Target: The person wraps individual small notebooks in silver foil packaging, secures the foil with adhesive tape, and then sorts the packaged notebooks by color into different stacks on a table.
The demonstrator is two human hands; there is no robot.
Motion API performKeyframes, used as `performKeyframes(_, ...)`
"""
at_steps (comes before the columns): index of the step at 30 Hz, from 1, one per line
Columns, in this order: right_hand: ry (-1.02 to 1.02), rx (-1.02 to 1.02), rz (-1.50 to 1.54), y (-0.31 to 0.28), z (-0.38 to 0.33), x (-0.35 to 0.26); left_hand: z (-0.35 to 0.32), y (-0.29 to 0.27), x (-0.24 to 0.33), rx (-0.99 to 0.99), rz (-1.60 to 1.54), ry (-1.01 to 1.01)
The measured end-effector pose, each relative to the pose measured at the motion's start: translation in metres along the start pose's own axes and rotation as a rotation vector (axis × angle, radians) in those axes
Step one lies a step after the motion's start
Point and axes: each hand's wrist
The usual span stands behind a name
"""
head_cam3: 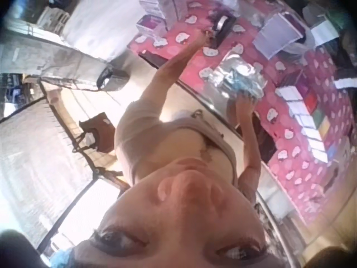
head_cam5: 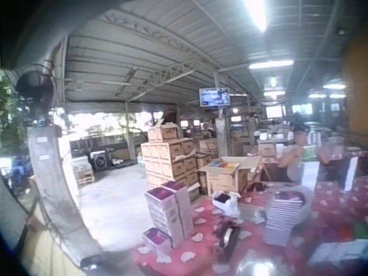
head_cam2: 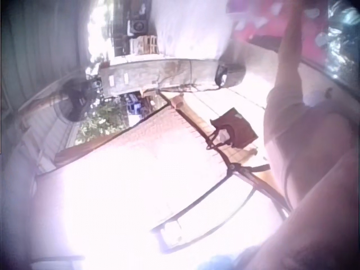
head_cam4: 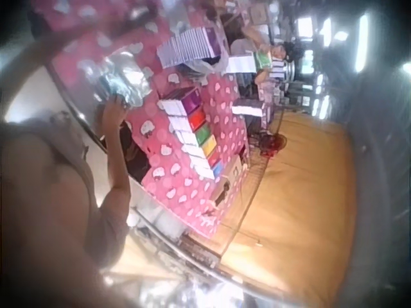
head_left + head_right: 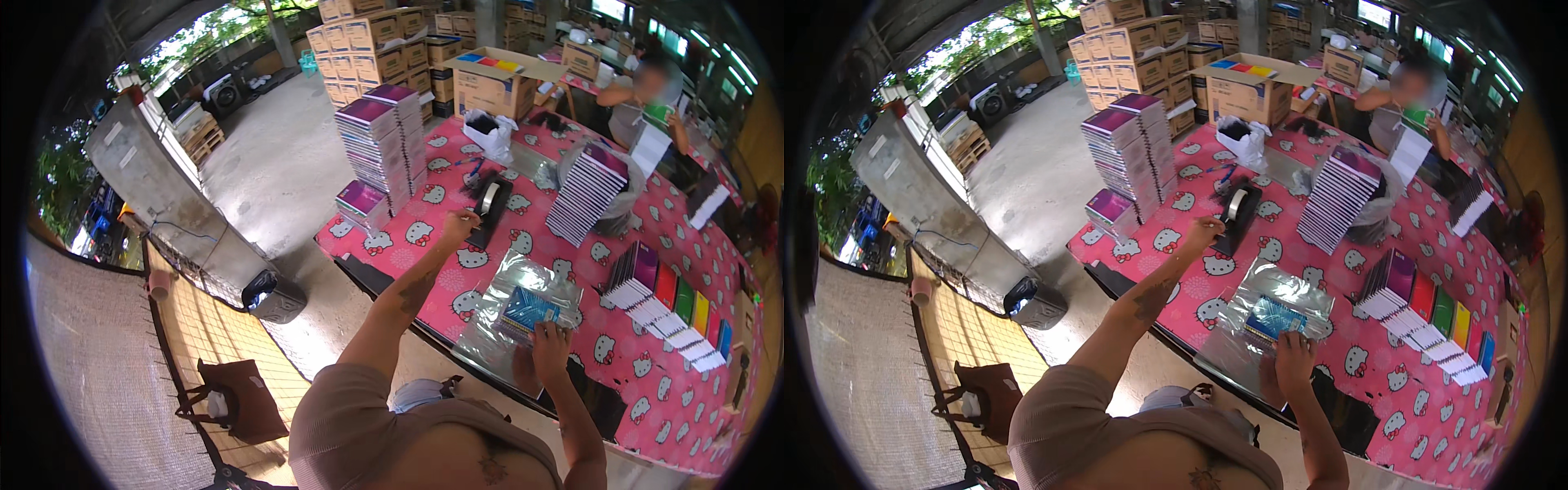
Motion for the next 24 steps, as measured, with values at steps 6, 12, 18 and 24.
performKeyframes(6, 0.009, 0.017, 0.025, -0.004, -0.005, 0.01, -0.039, 0.031, -0.028, 0.212, -0.244, -0.15)
performKeyframes(12, -0.03, 0.036, 0.046, -0.004, 0.004, 0.021, -0.048, 0.005, -0.006, 0.314, 0.977, -0.095)
performKeyframes(18, -0.071, 0.075, 0.086, -0.002, 0.003, 0.021, -0.158, 0.11, 0.077, -0.151, 0.132, -0.182)
performKeyframes(24, -0.065, 0.16, 0.19, 0.017, -0.003, 0.033, -0.191, 0.171, 0.069, -0.21, 0.453, -0.282)
Point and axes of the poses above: each hand's wrist, its own z-axis towards the middle knuckle, its own y-axis out of the palm, x = y × z, and after that the axes turned 4 degrees about -x, right-handed
